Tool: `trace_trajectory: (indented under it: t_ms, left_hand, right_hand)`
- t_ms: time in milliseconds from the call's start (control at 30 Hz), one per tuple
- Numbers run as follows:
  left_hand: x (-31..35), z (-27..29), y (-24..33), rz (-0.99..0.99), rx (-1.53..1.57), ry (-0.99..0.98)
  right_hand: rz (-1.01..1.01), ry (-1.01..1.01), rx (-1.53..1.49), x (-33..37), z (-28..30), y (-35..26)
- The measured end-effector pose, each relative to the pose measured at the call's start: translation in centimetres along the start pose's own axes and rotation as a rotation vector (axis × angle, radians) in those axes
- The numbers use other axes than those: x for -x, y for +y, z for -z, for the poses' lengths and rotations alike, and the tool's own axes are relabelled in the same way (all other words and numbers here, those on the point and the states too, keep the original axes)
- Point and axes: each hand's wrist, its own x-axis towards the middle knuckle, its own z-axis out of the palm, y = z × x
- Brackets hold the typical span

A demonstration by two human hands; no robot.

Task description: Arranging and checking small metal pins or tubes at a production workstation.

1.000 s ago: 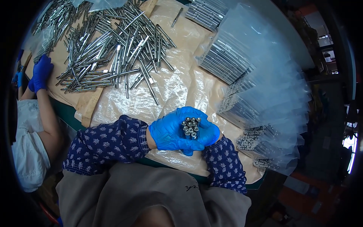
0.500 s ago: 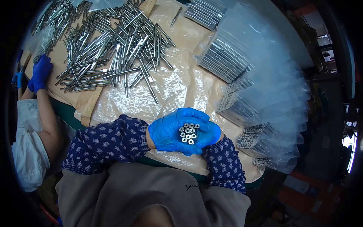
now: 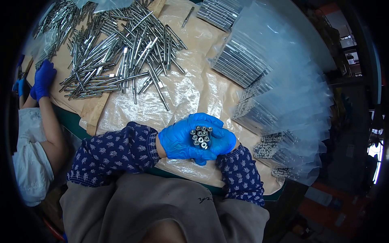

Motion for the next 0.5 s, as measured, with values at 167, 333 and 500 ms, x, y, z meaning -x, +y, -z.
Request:
trace_trajectory:
  t_ms: [167,333,500]
  left_hand:
    - [0.0,-0.1,0.1,0.176,0.197,0.01]
    - [0.5,0.2,0.5,0.096,0.095,0.035]
    - [-1.9,2.8,5.2,0.056,-0.201,-0.103]
  right_hand:
    - [-0.005,-0.01,0.058,0.0,-0.8,-0.6]
    - [-0.01,-0.032,0.124,-0.7,-1.9,-1.5]
    - [0.051,-0.052,0.196,-2.2,-2.9,-2.8]
